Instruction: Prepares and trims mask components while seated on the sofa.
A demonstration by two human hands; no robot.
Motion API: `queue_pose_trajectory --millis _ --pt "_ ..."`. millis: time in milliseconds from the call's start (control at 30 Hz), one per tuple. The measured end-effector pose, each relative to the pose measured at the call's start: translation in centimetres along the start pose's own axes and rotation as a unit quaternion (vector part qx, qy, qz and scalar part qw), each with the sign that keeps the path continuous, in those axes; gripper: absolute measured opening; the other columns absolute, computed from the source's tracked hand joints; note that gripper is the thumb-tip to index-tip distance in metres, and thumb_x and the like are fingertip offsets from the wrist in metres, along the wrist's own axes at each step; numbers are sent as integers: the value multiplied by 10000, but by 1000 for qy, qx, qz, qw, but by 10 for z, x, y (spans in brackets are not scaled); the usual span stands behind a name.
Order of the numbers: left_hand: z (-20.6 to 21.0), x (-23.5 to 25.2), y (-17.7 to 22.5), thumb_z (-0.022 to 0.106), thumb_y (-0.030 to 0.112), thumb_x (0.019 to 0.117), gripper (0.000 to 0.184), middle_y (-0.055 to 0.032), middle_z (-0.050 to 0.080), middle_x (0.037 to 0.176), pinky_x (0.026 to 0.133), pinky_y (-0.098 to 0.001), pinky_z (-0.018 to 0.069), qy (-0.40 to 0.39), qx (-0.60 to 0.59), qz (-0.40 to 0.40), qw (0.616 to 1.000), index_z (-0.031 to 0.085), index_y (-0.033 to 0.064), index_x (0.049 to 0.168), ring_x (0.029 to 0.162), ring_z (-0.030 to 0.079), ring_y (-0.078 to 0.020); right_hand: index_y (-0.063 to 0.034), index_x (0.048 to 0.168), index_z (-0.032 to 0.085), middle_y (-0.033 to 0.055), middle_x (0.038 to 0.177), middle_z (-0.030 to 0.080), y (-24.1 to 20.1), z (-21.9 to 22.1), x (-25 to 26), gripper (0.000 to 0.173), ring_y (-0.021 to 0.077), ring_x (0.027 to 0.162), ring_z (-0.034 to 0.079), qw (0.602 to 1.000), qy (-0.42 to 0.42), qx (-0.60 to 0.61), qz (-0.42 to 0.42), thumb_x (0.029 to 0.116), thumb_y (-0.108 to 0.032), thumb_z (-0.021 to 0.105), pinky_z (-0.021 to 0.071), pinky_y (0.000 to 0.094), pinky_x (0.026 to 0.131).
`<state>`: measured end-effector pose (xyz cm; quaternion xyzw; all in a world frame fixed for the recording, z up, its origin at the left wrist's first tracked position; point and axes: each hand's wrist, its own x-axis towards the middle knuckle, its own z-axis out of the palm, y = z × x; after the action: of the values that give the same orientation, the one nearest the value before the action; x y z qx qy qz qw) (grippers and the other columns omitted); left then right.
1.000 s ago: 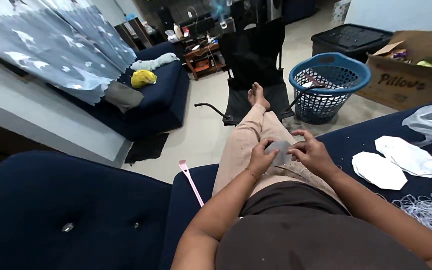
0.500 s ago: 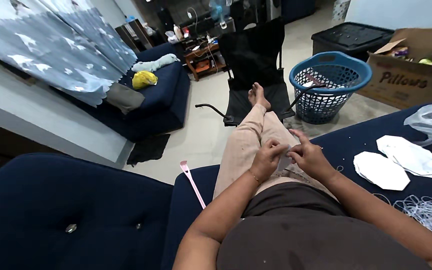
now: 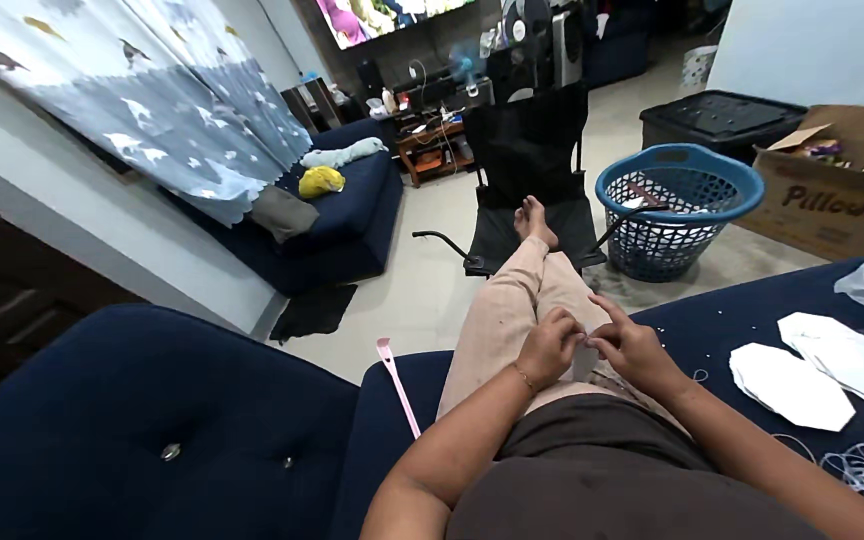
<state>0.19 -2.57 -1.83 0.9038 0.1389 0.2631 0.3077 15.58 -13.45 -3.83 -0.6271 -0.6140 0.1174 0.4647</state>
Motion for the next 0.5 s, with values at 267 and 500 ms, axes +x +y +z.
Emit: queue_pose_trajectory --millis 267,500 --pt "2 -1 -3 622 40 945 156 -222 666 1101 913 -370 563 33 -11 15 999 706 -84 987 1015 674 -261 19 1367 548 84 847 745 1 1 -5 456 153 670 705 996 46 71 25 926 -32 656 605 338 652" --pt "4 0 -6 626 35 944 140 -206 668 1071 903 -353 565 47 -25 27 998 704 -78 971 997 672 -240 -23 978 758 50 835 733 5 4 -6 128 53 687 668 994 55 79 43 947 -101 661 579 236 684"
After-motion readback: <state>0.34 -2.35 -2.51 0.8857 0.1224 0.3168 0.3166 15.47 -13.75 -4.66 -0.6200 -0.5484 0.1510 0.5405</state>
